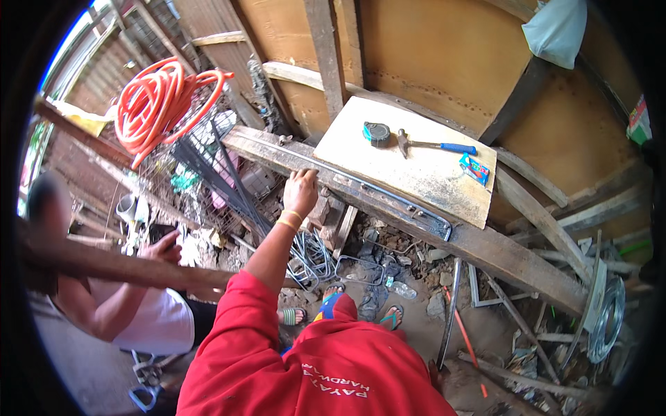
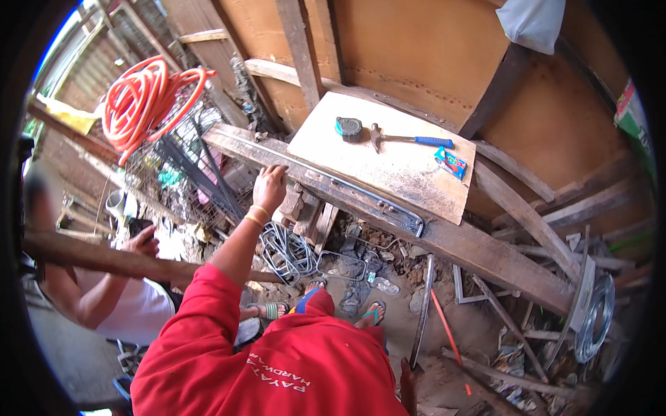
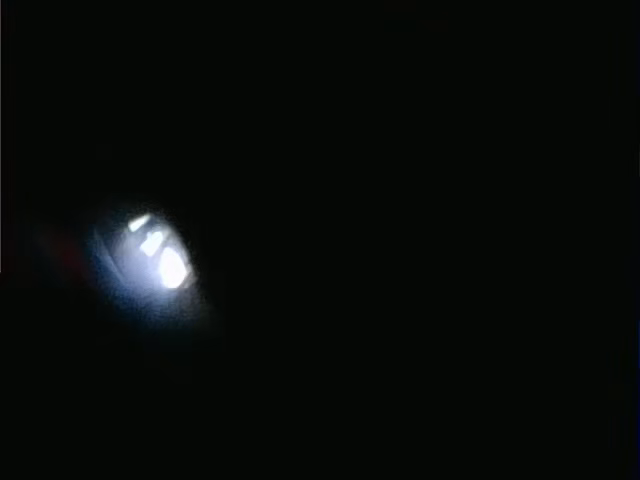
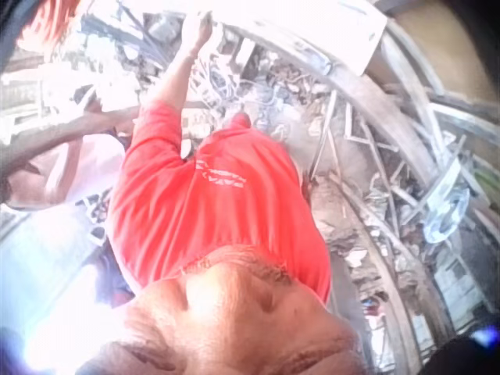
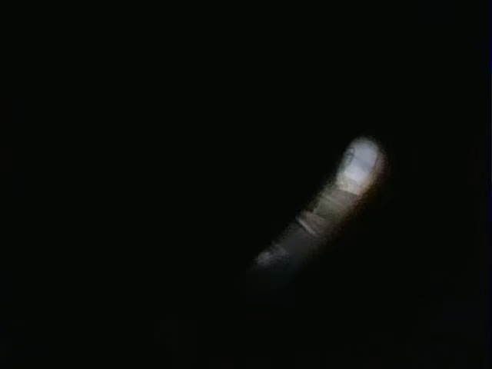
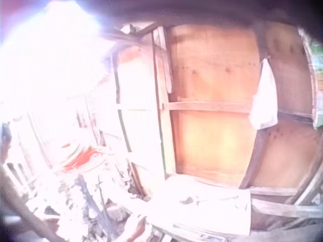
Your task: The person bends metal rods into U-shapes using a wooden beam as a fulcrum. They repeatedly position the rods, apply force to bend them, and place the finished pieces aside.
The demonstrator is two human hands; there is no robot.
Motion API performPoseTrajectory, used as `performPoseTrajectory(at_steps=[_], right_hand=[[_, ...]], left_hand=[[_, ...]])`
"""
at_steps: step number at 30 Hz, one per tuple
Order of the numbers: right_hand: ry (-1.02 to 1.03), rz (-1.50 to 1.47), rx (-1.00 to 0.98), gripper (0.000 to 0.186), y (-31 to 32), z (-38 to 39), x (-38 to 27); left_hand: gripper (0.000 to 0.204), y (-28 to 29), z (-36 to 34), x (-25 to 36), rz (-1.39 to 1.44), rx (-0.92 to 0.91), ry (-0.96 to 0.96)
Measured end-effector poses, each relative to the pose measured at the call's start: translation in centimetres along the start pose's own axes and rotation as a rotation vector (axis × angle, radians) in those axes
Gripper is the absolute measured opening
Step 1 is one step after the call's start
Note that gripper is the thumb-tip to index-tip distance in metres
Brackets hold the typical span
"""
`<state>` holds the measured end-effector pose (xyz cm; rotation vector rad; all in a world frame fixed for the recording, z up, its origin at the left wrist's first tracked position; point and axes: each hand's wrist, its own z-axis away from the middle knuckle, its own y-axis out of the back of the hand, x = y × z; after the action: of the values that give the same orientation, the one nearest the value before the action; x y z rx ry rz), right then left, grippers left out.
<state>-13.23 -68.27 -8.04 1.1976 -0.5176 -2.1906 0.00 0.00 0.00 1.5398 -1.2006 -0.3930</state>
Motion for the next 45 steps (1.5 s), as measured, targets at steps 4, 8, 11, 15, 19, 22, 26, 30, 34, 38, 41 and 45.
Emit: performPoseTrajectory(at_steps=[4, 8, 11, 15, 19, 22, 26, 30, 34, 38, 41, 45], right_hand=[[-0.174, 0.042, 0.116, 0.048, -1.9, 7.9, 4.9], [-0.375, 0.071, 0.266, 0.048, -8.8, 15.4, 5.4], [-0.451, 0.058, 0.291, 0.048, -12.5, 18.9, 4.7], [-0.459, 0.057, 0.303, 0.048, -14.7, 21.6, 3.7], [-0.437, 0.068, 0.315, 0.049, -15.7, 22.9, 3.7], [-0.392, 0.097, 0.325, 0.049, -15.8, 23.5, 4.5], [-0.222, 0.158, 0.341, 0.05, -14.3, 23.7, 3.3], [-0.046, 0.086, 0.226, 0.048, -10.1, 20.4, -2.0], [0.018, 0.087, 0.213, 0.055, -8.2, 16.2, -6.4], [0.091, 0.306, 0.182, 0.065, -7.5, 16.0, -6.4], [0.074, 0.369, 0.085, 0.07, -6.7, 17.7, -5.3], [0.108, 0.472, 0.076, 0.07, -5.4, 19.0, -5.7]], left_hand=[[0.018, -2.7, -3.3, -0.4, -0.088, -0.092, -0.266], [0.02, -4.4, -6.0, -2.2, -0.053, -0.233, -0.444], [0.021, -5.0, -6.9, -2.5, -0.023, -0.283, -0.469], [0.021, -5.3, -7.4, -2.7, 0.012, -0.392, -0.482], [0.018, -4.0, -7.8, -1.9, 0.123, -0.33, -0.544], [0.014, -0.2, -8.7, 0.1, 0.296, -0.314, -0.466], [0.013, 7.1, -11.1, 5.7, 0.487, -0.162, -0.54], [0.014, 14.4, -12.7, 10.8, 0.665, -0.027, -0.475], [0.013, 18.5, -12.3, 12.3, 1.095, -0.129, -0.215], [0.018, 19.3, -11.8, 8.9, 1.491, -0.063, 0.024], [0.022, 19.0, -12.3, 4.5, 1.715, 0.017, 0.119], [0.021, 18.7, -13.5, -1.1, 1.886, 0.133, 0.139]])
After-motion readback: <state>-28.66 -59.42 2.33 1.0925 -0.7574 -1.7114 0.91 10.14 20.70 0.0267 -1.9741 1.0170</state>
